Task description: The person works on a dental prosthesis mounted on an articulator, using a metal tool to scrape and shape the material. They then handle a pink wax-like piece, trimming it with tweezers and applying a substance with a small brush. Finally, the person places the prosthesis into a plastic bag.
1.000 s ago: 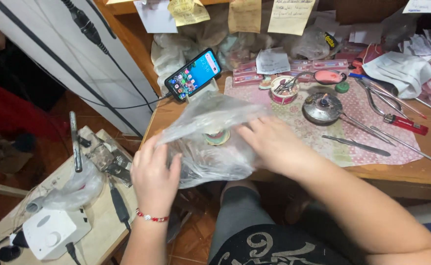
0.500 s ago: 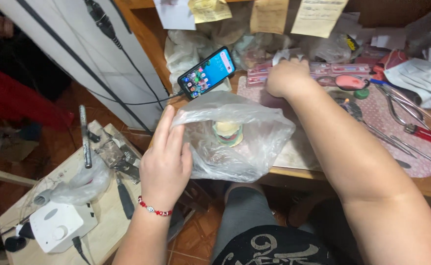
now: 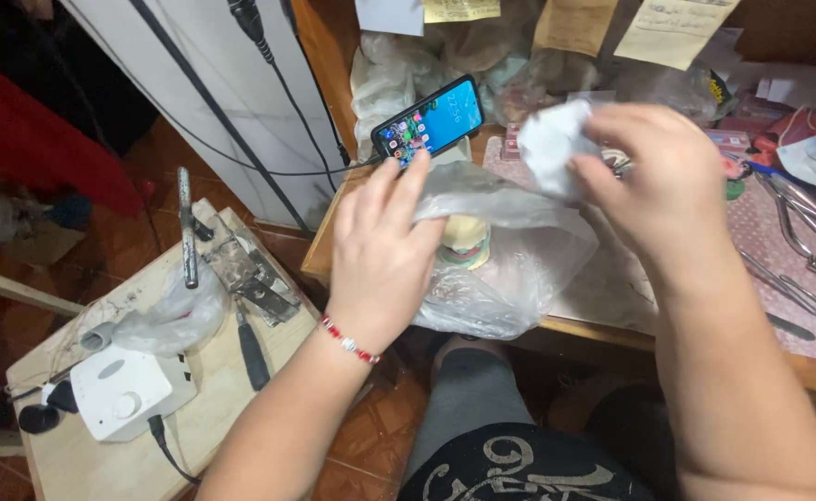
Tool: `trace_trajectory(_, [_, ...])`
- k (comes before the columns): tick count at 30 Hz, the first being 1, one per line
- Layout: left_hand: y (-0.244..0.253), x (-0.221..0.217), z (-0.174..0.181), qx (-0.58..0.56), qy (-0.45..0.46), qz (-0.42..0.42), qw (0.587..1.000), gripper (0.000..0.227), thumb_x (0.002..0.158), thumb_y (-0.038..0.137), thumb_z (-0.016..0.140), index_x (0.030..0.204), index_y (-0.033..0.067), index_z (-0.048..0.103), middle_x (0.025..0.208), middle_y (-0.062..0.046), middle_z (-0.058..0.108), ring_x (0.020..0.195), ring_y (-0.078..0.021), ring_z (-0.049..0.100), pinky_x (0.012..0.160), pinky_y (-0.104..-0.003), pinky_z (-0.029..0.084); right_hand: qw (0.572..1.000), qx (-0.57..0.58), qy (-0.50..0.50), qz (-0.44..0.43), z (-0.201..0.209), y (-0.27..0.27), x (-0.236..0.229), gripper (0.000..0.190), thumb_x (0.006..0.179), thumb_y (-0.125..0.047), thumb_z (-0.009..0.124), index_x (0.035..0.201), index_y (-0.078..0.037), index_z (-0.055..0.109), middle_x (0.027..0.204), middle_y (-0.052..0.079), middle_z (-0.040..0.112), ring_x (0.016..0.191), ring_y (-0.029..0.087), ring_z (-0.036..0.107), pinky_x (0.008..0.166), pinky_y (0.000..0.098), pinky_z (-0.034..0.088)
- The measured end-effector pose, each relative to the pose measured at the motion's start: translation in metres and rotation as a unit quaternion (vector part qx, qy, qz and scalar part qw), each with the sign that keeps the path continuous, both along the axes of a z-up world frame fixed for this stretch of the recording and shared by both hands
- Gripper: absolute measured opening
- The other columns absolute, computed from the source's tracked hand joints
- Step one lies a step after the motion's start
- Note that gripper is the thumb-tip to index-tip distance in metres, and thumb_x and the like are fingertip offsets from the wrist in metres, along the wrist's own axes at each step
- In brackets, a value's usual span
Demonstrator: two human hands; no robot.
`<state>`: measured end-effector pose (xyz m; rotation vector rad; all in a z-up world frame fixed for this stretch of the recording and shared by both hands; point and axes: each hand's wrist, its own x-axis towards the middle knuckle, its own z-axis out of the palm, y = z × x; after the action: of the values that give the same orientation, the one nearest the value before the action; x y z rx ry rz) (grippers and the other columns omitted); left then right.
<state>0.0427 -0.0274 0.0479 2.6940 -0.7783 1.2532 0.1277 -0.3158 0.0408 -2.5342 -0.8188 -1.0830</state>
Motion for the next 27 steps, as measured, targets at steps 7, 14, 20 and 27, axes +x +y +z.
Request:
trace_trajectory(7, [-0.004, 0.023, -0.038, -0.007, 0.026, -0.007, 1.0, 0.012, 0.084, 0.019, 0.073, 0.095, 0.0162, 0.07, 0.128, -0.006, 0.064, 0.105, -0.0282, 0.059, 0.078, -0.041, 0.044, 0.995, 0.058, 0.077, 0.023, -0.121, 0.015, -0.057, 0.037, 0.076, -0.017, 0.08, 0.112, -0.02, 0.072, 0.102, 0.001, 0.071, 0.105, 0.024, 0.069, 0.089, 0.0384, 0.056])
trace_trajectory(14, [-0.006, 0.021, -0.045, -0.023, 0.108, -0.009, 0.994, 0.014, 0.083, 0.019, 0.073, 0.096, 0.019, 0.069, 0.117, 0.0, 0.063, 0.096, -0.0243, 0.063, 0.075, -0.038, 0.047, 0.991, 0.078, 0.067, 0.089, -0.132, 0.03, -0.041, 0.022, 0.081, -0.021, 0.075, 0.103, -0.019, 0.071, 0.102, -0.001, 0.064, 0.1, 0.026, 0.064, 0.088, 0.0404, 0.055])
trace_trajectory(20, [-0.002, 0.018, -0.04, -0.03, 0.171, -0.017, 0.985, 0.018, 0.09, 0.013, 0.059, 0.104, 0.02, 0.067, 0.128, -0.001, 0.06, 0.076, -0.0317, 0.072, 0.069, -0.044, 0.055, 0.909, 0.238, 0.095, 0.329, -0.083, 0.029, -0.084, 0.024, 0.079, -0.015, 0.077, 0.082, -0.013, 0.054, 0.115, 0.016, 0.076, 0.109, 0.04, 0.073, 0.087, 0.0492, 0.057])
trace_trajectory(27, [-0.007, 0.003, 0.011, -0.011, 0.096, -0.057, 0.994, 0.021, 0.094, 0.007, 0.057, 0.112, 0.0129, 0.066, 0.142, -0.007, 0.06, 0.08, -0.0333, 0.076, 0.071, -0.042, 0.059, 0.941, 0.059, -0.022, 0.334, -0.059, 0.09, -0.049, 0.032, 0.106, -0.008, 0.042, 0.11, -0.006, 0.073, 0.119, 0.014, 0.073, 0.111, 0.034, 0.071, 0.089, 0.047, 0.06])
